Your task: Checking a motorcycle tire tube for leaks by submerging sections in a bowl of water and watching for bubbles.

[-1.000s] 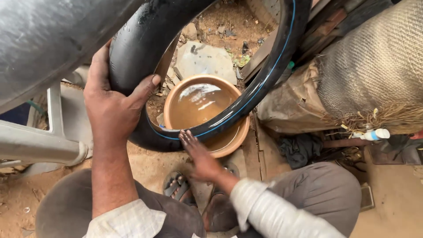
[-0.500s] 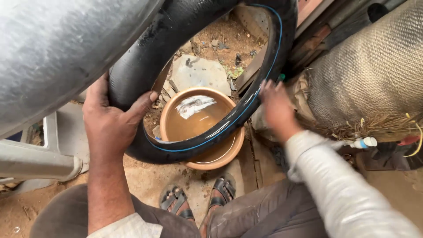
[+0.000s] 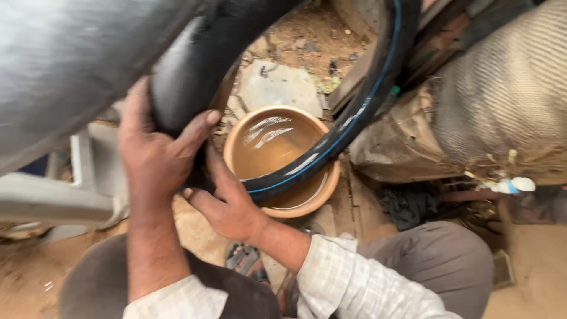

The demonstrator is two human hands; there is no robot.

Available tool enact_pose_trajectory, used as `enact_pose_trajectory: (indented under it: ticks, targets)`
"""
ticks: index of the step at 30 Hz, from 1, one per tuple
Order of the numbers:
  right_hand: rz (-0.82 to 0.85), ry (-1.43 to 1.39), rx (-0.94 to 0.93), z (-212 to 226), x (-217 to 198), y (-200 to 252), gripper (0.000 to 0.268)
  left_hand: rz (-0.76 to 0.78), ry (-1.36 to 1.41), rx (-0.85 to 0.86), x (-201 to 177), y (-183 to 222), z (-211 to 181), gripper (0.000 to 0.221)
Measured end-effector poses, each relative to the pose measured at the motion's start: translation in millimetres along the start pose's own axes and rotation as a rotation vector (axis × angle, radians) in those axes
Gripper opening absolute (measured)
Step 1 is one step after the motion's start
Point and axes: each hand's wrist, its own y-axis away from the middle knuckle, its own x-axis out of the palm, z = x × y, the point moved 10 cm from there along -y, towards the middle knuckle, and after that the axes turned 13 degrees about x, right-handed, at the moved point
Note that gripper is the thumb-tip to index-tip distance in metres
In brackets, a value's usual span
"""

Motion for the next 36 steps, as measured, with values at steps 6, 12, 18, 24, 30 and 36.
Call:
enact_pose_trajectory:
  ticks: [6, 12, 18, 24, 30, 36]
  targets:
    - [0.317, 1.425, 0.088, -213.6, -46.0, 32.9, 0.091, -0.033, 0.042, -0.165, -15.9, 11.5, 38.0, 0.048]
    - [0.199, 1.644, 0.473, -196.2, -166.1, 31.1, 0.097, -0.051, 0.184, -0.191, -13.3, 8.4, 25.4, 0.046]
    - [-0.029, 1.369, 0.412, -188.0, -103.7, 20.5, 0.086, -0.179, 0.161, -0.114, -26.0, 4.5, 14.2, 0.039]
    - [-0.228, 1.103, 0.382, -157.7, -89.0, 14.4, 0.085, -0.115, 0.082, -0.116, -23.2, 0.1, 4.1, 0.037]
    - [-0.043, 0.713, 0.584, -208.6, -146.5, -19.0, 0.068, -0.086, 0.022, -0.26, -18.9, 4.3, 20.8, 0.039]
    - [-0.028, 1.185, 0.779, -224.8, -223.5, -27.4, 0.063, -0.09, 0.011, -0.223, -10.6, 3.3, 20.1, 0.046]
